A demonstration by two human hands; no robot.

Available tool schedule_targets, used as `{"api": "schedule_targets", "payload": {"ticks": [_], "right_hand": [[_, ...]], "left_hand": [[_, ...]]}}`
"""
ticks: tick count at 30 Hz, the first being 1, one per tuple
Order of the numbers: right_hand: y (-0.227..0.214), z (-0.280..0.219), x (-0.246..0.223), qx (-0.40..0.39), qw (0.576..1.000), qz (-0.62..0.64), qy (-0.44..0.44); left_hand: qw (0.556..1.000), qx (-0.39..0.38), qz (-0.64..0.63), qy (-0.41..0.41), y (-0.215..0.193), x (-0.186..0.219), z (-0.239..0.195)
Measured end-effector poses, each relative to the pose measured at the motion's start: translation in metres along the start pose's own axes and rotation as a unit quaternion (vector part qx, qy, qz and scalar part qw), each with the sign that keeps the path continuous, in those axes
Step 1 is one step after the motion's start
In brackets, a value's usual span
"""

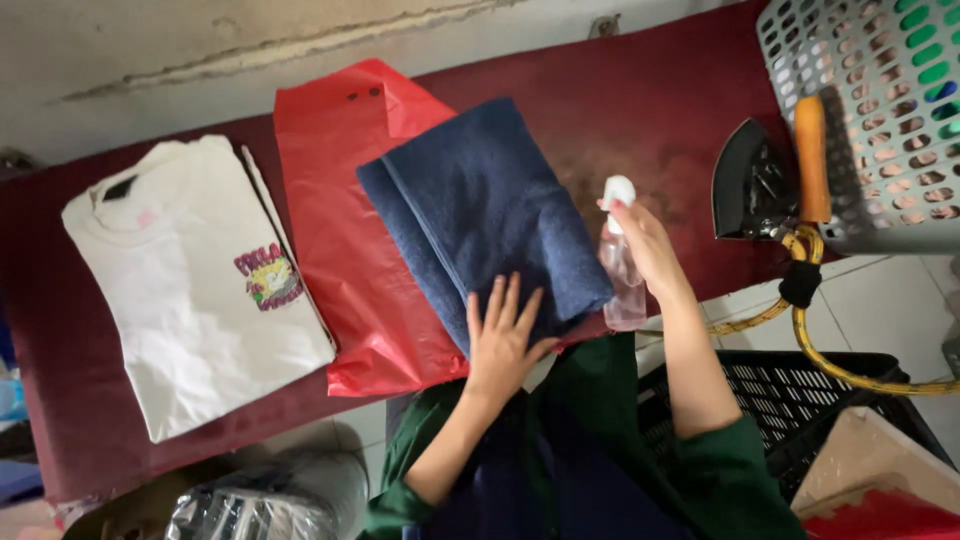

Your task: Organizing folded laundry items, spraying them with freshener, and preparing them for packaging.

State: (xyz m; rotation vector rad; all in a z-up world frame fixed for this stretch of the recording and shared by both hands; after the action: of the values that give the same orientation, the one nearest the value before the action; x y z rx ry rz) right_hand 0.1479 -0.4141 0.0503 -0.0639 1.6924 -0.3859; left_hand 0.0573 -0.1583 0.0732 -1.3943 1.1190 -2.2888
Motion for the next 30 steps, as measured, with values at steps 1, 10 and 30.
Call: {"api": "schedule_targets", "payload": {"ticks": [1, 10, 30], "right_hand": [[0.009, 0.004, -0.003, -0.024, 0.999, -0.027, -0.019], [0.059, 0.012, -0.116, -0.125, 0.991, 0.012, 0.049], [0.114, -0.109, -0.045, -0.234, 0.971, -0.039, 0.028]], "left_hand": [[1.000, 0.021, 0.002, -0.001, -0.009, -0.003, -0.008], [0.956, 0.209, -0.179, -0.104, -0.048, -0.039, -0.044], [0.839, 0.069, -0.411, -0.350, -0.013, -0.086, -0.064]]}}
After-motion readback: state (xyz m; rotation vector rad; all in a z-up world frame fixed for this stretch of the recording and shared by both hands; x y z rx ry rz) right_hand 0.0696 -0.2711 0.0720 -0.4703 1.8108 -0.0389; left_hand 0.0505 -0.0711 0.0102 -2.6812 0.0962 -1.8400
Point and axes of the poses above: each hand's wrist, its own z-axis towards the middle knuckle, its own y-axis out of the palm, x = y × z, the point moved 7 cm from there along z, towards the middle knuckle, and after that the axes turned 14 degrees about -z, right-handed, at the moved point
